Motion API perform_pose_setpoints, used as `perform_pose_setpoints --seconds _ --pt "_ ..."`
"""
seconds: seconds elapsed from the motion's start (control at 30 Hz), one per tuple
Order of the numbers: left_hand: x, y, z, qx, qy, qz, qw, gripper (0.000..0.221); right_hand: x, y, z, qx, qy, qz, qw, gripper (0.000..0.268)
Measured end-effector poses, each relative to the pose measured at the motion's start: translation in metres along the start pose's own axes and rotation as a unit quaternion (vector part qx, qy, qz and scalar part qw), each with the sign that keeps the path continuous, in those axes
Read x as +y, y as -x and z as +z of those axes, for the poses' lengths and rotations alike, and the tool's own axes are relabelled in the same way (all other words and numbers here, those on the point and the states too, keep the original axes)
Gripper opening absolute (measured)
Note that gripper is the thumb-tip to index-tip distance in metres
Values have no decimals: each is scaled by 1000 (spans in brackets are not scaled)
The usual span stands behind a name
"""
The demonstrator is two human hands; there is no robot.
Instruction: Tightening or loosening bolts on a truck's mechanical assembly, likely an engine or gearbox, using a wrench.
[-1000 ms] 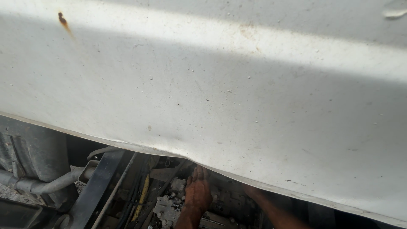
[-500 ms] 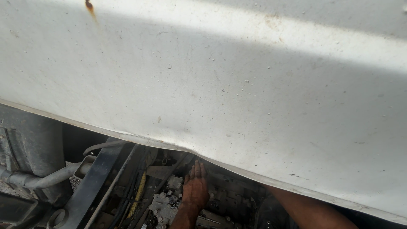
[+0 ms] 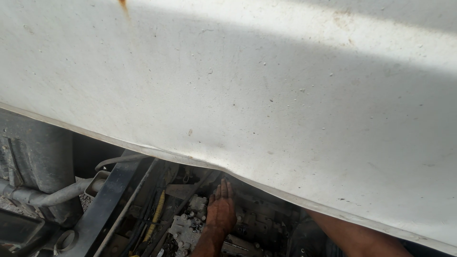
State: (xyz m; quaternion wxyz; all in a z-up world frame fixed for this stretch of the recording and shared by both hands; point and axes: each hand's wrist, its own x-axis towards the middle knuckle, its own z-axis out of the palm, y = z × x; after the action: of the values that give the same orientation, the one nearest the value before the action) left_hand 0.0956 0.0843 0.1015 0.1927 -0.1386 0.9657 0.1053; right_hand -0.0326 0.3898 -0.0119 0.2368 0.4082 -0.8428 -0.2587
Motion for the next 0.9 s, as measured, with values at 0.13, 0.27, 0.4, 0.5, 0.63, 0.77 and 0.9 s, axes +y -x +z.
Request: perform_pose_setpoints --seconds 0.13,0.27,0.4,0.5,0.63,0.77,0.9 --pt "-5 3 -6 -8 -6 0 1000 99 -12 -4 5 -11 18 -8 1000 62" --pt "-9 3 -8 -9 12 -2 1000 101 -41 -67 -8 -23 36 -14 999 61" --pt "-15 -10 7 12 12 3 1000 100 -52 -90 8 -38 56 -19 998 61" --pt "-9 -7 2 10 24 2 1000 99 -51 -85 32 -51 73 -21 996 61" --pt "-11 -5 -7 -3 22 -4 1000 98 -59 -95 63 -57 91 -23 994 60" --pt "-11 -18 1 -19 23 0 1000 98 -85 -109 125 -60 103 -26 993 60" --pt "-2 -23 -1 -1 12 9 1000 97 -108 -73 218 -82 119 -26 989 60"
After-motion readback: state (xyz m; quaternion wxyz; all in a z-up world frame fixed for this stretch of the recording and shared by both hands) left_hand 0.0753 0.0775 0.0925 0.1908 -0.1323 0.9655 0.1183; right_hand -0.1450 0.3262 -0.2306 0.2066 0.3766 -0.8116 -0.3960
